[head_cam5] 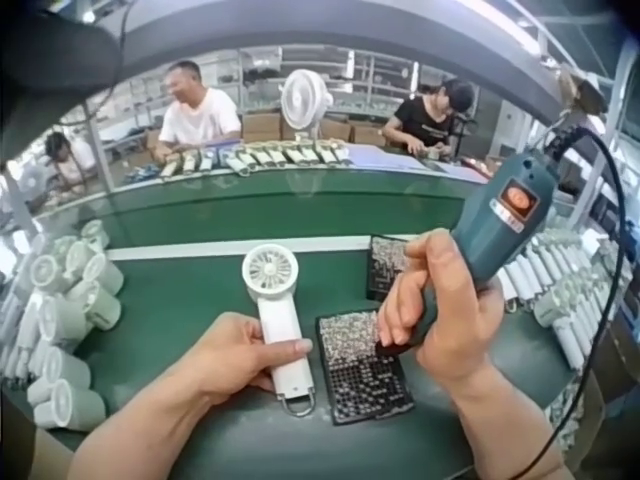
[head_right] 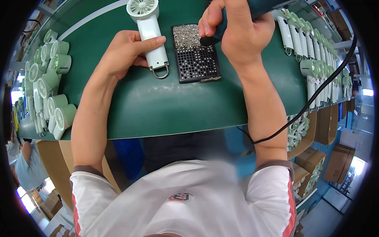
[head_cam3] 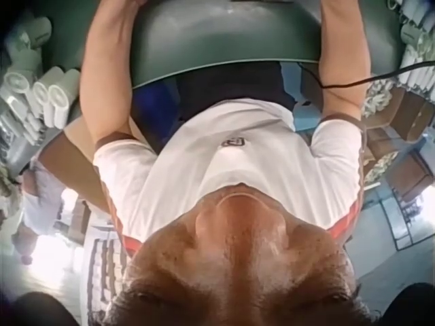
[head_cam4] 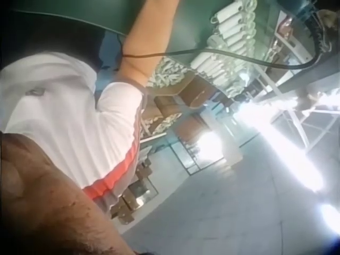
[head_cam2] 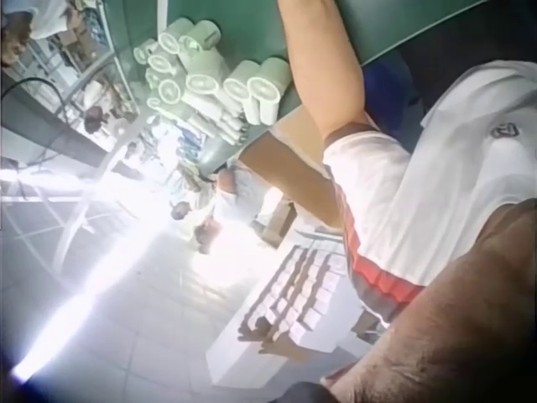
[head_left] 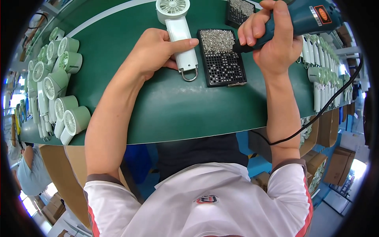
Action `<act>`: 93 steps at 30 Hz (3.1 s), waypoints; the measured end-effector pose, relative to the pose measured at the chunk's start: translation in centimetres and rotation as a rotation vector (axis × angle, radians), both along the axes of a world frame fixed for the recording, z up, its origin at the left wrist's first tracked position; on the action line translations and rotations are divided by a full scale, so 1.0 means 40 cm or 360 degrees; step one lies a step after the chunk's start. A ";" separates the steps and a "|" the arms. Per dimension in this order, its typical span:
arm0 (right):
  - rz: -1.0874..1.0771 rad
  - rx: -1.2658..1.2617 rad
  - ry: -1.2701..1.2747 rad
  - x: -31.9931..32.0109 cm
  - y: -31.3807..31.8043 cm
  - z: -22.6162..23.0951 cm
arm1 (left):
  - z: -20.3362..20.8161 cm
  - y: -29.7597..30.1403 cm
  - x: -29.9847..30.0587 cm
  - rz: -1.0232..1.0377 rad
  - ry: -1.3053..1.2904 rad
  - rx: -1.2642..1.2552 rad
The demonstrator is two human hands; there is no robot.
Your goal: The person assembles portable fans by attaching the fan heads to the handles by hand, fastening them with screws using an electric screwdriver, and setting the assembled fans in a row on the workbench.
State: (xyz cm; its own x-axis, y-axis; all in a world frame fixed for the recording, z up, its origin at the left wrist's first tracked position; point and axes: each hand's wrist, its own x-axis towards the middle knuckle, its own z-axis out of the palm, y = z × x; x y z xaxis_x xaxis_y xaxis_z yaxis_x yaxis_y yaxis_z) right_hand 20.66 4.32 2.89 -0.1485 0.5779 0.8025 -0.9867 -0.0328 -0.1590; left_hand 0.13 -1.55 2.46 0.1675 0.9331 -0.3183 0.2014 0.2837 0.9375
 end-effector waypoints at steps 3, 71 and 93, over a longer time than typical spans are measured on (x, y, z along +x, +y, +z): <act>-0.1316 -0.0688 -0.1224 0.015 -0.116 0.072 | -0.005 -0.003 -0.010 0.0026 -0.0003 -0.0010; -0.1092 0.0183 -0.1290 -0.086 -0.182 0.063 | 0.008 0.004 0.006 0.0047 0.0048 0.0109; -0.3005 0.1182 -0.1989 0.337 -0.209 0.090 | -0.064 0.007 0.018 0.0282 0.0386 0.0704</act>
State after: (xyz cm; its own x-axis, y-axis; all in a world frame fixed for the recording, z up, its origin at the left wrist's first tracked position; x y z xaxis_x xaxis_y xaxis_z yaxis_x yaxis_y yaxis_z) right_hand 34.13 -4.03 6.51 -0.3968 0.3812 0.8350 0.6674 0.7443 -0.0226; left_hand 0.86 -1.29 -0.12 -0.0345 0.9942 0.1020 0.4120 -0.0789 0.9077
